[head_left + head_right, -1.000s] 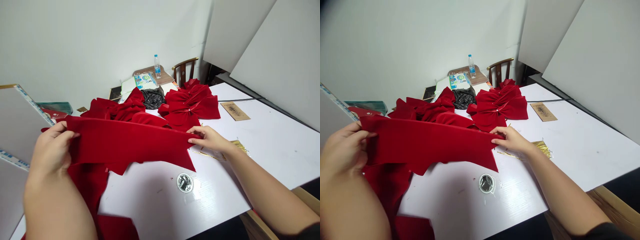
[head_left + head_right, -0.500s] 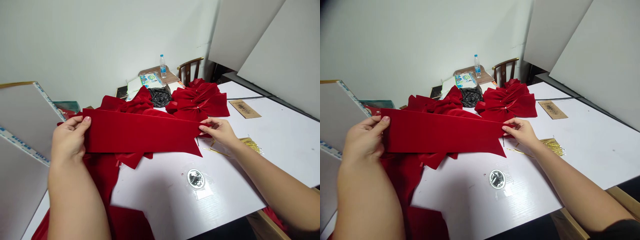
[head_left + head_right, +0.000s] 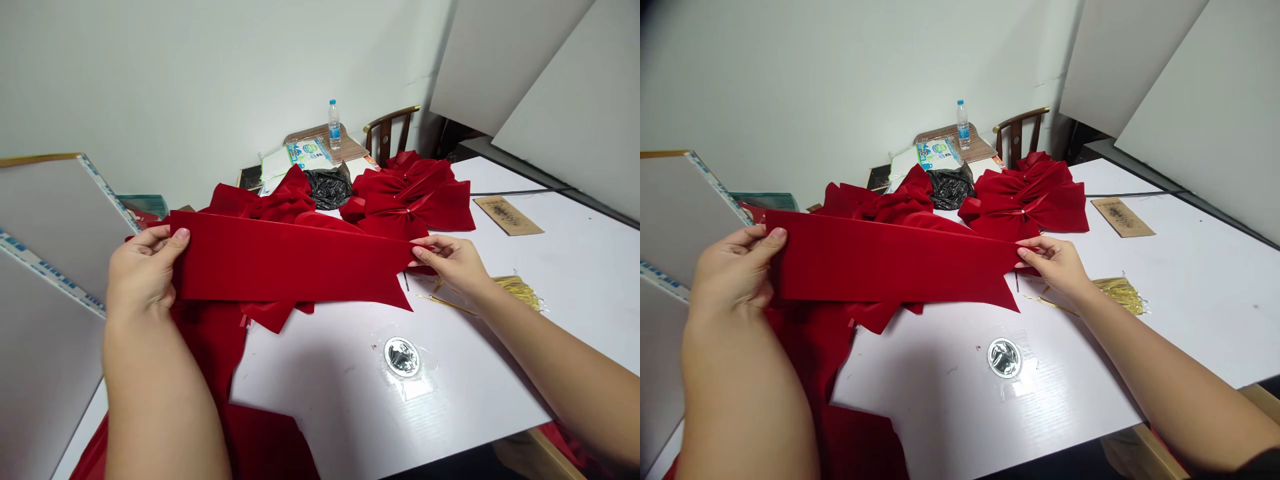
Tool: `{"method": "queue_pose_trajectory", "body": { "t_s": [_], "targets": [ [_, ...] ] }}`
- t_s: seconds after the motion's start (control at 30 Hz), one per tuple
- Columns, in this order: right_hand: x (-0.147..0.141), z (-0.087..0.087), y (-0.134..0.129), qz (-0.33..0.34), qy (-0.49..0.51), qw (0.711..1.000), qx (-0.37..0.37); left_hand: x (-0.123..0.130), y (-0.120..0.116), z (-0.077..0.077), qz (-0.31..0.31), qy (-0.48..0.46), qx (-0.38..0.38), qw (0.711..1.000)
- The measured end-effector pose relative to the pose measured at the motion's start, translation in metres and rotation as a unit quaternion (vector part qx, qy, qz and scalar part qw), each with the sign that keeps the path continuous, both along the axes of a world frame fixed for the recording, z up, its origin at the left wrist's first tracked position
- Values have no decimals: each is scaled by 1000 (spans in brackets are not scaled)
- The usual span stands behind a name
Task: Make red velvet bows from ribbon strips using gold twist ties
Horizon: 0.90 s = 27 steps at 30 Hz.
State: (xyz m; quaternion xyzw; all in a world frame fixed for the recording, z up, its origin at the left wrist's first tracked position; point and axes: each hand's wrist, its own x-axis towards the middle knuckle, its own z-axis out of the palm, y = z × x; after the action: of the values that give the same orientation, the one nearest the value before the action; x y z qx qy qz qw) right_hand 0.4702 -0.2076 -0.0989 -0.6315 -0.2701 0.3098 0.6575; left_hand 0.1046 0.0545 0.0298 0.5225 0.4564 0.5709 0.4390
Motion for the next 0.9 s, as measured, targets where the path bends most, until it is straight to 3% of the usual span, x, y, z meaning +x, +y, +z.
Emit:
{"method": "queue_pose_trajectory", "body": {
  "t_s": [0.37, 0.9],
  "targets": [
    [-3, 6, -2, 20, 4, 1000, 11, -6, -9, 12, -56, -11, -38, 998],
    [-1, 4, 0, 38, 20, 999, 9, -14, -4, 19, 18, -50, 5, 999]
  ]
}}
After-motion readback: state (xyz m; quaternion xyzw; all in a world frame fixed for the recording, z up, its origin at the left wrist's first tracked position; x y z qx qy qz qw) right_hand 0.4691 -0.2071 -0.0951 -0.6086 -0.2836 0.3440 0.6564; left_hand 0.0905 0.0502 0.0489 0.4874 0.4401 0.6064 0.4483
